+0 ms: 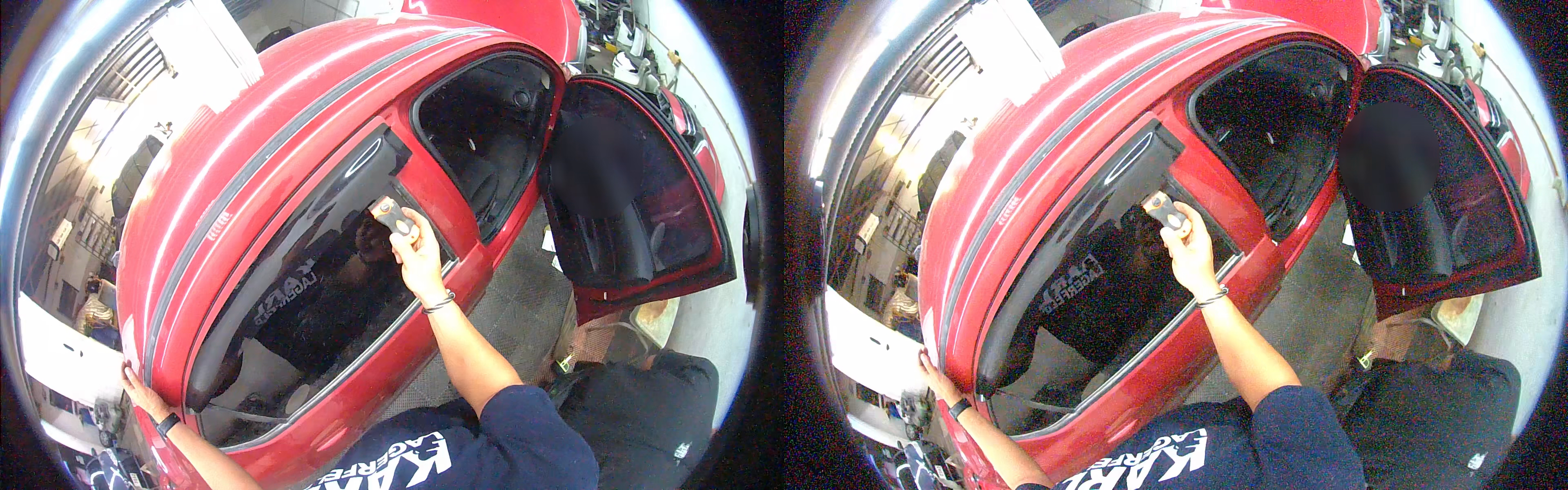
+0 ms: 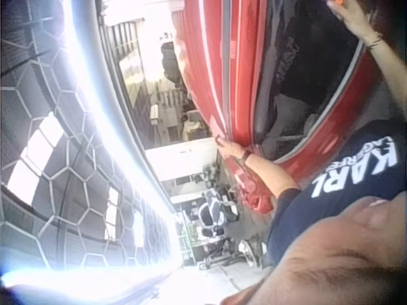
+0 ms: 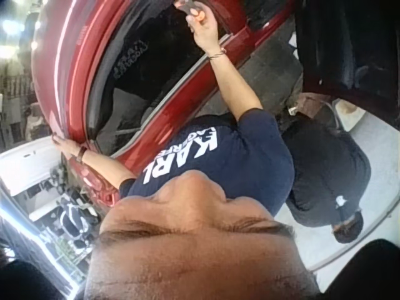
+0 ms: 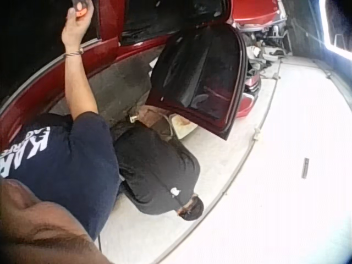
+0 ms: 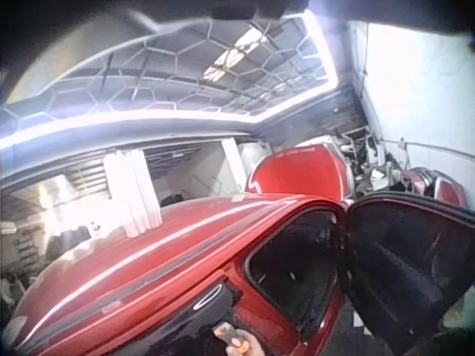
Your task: The person applies a tint film to the rear side window of a red car using a squeegee to smooth the surface and remove bubbles. They then move to the front side window and repeat the process, smoothing the film along the edges and over the glass.
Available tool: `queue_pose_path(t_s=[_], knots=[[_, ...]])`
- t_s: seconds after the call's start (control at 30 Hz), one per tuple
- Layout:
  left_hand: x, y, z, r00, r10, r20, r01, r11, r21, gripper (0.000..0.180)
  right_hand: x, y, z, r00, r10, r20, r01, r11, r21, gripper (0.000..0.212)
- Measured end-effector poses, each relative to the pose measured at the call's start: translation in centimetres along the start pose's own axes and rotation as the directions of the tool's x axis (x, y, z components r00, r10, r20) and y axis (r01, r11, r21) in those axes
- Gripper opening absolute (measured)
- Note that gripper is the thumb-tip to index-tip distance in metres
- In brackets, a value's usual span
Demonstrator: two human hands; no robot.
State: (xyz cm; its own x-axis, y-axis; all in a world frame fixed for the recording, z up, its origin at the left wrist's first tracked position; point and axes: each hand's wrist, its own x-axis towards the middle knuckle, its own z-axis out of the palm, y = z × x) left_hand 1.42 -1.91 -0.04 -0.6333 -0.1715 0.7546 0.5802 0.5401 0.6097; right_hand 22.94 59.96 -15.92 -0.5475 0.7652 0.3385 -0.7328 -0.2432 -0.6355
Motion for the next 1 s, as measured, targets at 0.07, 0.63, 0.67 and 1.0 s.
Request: queue_pose_path(t_s=[0.07, 0.63, 0.67, 1.0], knots=[[0.0, 0.0, -0.1, 1.0, -0.016, -0.004, 0.016, 1.0, 0.025, 0.049, 0.4, -0.3, 0.1, 0.993, 0.09, -0.076, -0.094, 0.994, -0.047, 0.039], [-0.6, 1.0, 0.3, 0.999, 0.033, 0.022, -0.034, 0.997, 0.068, 0.045, 2.0, -2.6, -3.4, 0.872, 0.455, -0.181, -0.486, 0.849, -0.208, 0.031], [-0.6, 0.8, 0.3, 0.999, 0.035, 0.021, -0.036, 0.998, 0.053, 0.045, 2.1, -2.7, -3.4, 0.879, 0.439, -0.183, -0.472, 0.853, -0.224, 0.032], [-1.0, 1.2, 0.6, 0.996, 0.087, 0.011, -0.088, 0.993, 0.077, 0.044, 3.9, -3.9, 0.4, 0.93, 0.312, -0.193, -0.363, 0.864, -0.35, 0.031]])
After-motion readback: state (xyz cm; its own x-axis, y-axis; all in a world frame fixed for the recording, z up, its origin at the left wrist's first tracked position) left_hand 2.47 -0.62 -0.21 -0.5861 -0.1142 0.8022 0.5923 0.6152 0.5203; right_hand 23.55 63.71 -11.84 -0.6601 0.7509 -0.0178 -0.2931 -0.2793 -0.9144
